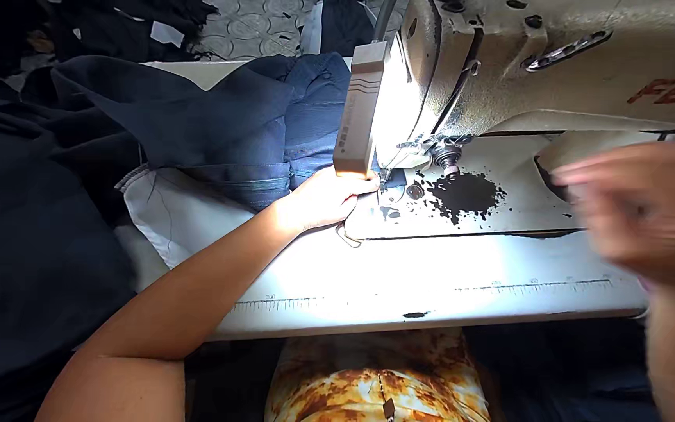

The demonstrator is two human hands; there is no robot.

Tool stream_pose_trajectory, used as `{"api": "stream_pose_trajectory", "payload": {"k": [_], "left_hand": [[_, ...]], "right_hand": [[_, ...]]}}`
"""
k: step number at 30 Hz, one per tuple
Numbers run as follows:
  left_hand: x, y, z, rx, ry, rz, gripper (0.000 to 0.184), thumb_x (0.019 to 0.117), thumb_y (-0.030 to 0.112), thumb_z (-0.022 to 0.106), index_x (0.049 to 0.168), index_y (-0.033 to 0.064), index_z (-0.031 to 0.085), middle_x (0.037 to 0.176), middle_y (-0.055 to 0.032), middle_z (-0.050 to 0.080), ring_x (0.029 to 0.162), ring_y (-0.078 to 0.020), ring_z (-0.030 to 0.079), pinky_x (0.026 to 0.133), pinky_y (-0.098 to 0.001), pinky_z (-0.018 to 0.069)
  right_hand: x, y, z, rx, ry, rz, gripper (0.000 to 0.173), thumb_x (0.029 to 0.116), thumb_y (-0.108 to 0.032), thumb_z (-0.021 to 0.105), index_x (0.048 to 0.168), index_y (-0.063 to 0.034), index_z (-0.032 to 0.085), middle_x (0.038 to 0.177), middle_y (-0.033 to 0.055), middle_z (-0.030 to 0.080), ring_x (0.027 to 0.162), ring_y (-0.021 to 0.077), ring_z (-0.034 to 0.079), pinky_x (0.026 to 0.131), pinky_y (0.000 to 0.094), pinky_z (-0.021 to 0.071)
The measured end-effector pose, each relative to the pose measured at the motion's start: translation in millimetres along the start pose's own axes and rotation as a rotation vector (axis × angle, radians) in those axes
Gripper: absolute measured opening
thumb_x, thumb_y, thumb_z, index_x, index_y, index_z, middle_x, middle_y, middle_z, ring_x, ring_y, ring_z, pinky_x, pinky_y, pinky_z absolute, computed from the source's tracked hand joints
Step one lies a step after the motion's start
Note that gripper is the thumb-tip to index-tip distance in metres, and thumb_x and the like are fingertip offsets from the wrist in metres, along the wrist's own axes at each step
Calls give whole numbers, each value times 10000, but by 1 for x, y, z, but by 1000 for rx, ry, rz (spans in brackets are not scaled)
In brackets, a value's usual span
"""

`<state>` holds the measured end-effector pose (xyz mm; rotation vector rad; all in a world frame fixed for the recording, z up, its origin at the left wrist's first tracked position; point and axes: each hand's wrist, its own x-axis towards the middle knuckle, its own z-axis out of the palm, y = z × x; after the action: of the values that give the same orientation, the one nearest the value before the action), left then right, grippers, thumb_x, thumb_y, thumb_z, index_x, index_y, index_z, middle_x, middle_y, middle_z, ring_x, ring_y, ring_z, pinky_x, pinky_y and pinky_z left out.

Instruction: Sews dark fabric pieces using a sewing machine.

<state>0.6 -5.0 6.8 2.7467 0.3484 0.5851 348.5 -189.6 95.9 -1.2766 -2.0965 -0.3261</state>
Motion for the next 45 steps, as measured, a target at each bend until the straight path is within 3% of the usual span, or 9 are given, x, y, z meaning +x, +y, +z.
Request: {"api": "stream_pose_trajectory", "payload": {"k": [5, 8, 12, 18, 22, 28, 32, 38, 45], "left_hand": [[-2, 56, -18, 306, 119, -378, 355, 996, 174, 486, 1223, 46, 728, 1431, -209, 599, 1397, -441, 480, 1143, -619, 344], [-1, 82, -38, 409, -24, -915, 590, 1069, 484, 405, 1598, 221, 397, 1674, -262, 211, 1520, -560, 157, 1105, -792, 198], [-4, 51, -45, 280, -258, -1165, 655, 1066, 619, 284, 1651, 332, 217, 1662, -344, 100, 1477, -636, 149, 1029, -821, 258], [13, -57, -29, 261, -188, -677, 657, 991, 609, 467, 1524, 228, 503, 1670, -267, 209, 1523, -552, 153, 1133, -765, 205], [44, -69, -32, 168, -75, -370, 637, 972, 330, 618, 1488, -16, 478, 1609, -236, 380, 1556, -393, 223, 1247, -590, 79], [15, 24, -17, 216, 258, -264, 200, 899, 153, 565, 920, 44, 732, 964, -192, 720, 978, -363, 690, 864, -527, 523], [6, 59, -9, 196, -59, -131, 469, 887, 11, 544, 1308, 135, 709, 956, -148, 648, 828, -327, 648, 677, -488, 498], [2, 64, -2, 158, -74, -158, 436, 840, -37, 587, 1223, 98, 744, 1008, -158, 658, 902, -331, 651, 721, -490, 510], [-4, 62, 1, 158, -60, -190, 485, 890, 10, 521, 1288, 180, 740, 928, -123, 626, 877, -305, 610, 751, -488, 455]], "right_hand": [[80, -23, 103, 19, -358, 122, 207, 951, -9, 534, 850, 129, 651, 861, 304, 673, 868, 474, 688, 757, 583, 521], [121, -44, 106, 24, -825, 615, 366, 1068, -148, 529, 1231, 172, 601, 1305, 357, 592, 1295, 480, 540, 1068, 602, 391], [56, 5, 158, 136, -362, 398, 320, 1087, -259, 468, 1295, -75, 628, 1248, 129, 661, 1211, 194, 620, 1031, 382, 498], [126, -37, 123, -68, -907, 660, 383, 1049, -183, 563, 1261, 133, 606, 1348, 334, 579, 1331, 467, 514, 1094, 618, 370], [92, -42, 128, -247, -690, 709, 574, 1066, -358, 518, 1313, 159, 554, 1334, 362, 571, 1240, 519, 568, 999, 658, 442], [70, -74, 111, -426, -805, 767, 661, 1075, -494, 454, 1023, 129, 666, 1104, 321, 664, 1113, 467, 655, 809, 586, 524], [79, -75, 105, -410, -856, 770, 687, 1070, -518, 445, 926, 120, 653, 1033, 325, 662, 1068, 477, 660, 778, 600, 511], [54, -45, 113, -245, -388, 425, 488, 930, -311, 752, 1174, 94, 633, 1182, 346, 612, 1143, 520, 607, 882, 639, 506], [39, -4, 136, 345, -437, -208, 519, 837, 113, 497, 1198, -133, 777, 1232, 158, 691, 1173, 363, 632, 1021, 519, 496]]}}
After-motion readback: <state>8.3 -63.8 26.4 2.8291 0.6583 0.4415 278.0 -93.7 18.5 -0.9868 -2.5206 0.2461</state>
